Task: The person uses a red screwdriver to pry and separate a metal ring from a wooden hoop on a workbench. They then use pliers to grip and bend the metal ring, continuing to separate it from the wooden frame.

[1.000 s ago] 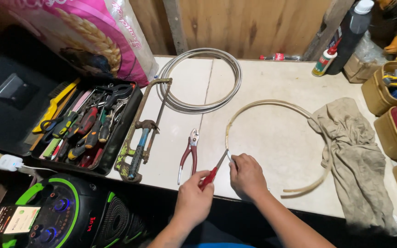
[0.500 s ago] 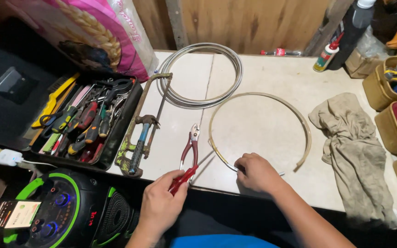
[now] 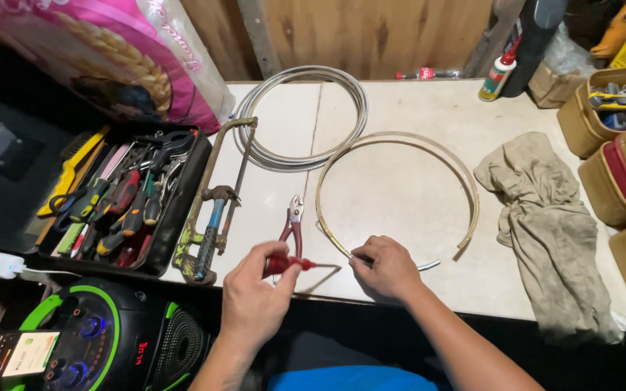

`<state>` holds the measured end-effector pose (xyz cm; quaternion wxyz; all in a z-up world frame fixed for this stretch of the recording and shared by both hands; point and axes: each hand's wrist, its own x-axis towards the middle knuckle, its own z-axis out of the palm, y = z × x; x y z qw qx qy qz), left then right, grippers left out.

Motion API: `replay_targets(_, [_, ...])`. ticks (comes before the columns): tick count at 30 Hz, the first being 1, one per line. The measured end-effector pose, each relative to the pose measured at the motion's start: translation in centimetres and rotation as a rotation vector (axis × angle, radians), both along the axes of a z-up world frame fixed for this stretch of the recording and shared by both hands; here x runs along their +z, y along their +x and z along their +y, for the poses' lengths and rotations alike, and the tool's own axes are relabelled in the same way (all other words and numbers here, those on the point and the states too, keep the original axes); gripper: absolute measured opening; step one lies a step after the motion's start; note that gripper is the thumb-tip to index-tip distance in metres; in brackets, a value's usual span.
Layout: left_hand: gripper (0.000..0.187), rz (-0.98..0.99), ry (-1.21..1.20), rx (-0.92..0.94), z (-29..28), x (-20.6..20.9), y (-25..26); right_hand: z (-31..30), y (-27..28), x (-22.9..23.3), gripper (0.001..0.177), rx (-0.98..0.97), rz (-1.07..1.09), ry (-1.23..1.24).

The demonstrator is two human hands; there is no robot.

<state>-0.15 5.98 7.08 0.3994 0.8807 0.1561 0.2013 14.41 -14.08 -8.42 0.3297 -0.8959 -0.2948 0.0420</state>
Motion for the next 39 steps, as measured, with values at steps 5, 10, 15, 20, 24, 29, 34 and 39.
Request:
replay_targets(5, [0.028,-0.176,0.049,-0.112,-0.8,0.2,1.5,0.0,0.2,-0.7,0.023,0.011,0.003,-0.030])
replay_targets(10, [0.021,-0.235,0.156,-0.215,-1.7,0.7,2.4,0.0,0.1,-0.4,0.024,0.023,-0.024,0.006])
replay_targets(15, [0.022,-0.206,0.166,-0.218,-1.8,0.9,2.8,0.0,0.1,-0.1,0.024,0.017,-0.003,-0.018])
replay_targets(20, [0.021,-0.211,0.159,-0.226,-1.9,0.6,3.0,0.0,0.2,0.2,0.026,0.016,0.027,-0.050])
replay_targets(24, [0.019,-0.188,0.164,-0.228,-2.0,0.5,3.0,0.0,0.3,0.0,0.024,0.016,0.034,-0.047])
replay_targets(29, [0.019,-0.214,0.180,-0.237,-2.0,0.3,3.0,-0.1,0.4,-0.2,0.025,0.034,0.018,-0.049])
replay_targets(34, [0.020,-0.248,0.140,-0.214,-1.5,-0.4,2.8,-0.1,0.4,-0.3,0.025,0.043,0.001,-0.029])
replay_targets(39, [0.022,-0.284,0.159,-0.230,-1.0,-1.8,2.0,-0.1,0.7,-0.4,0.027,0.058,0.029,-0.048])
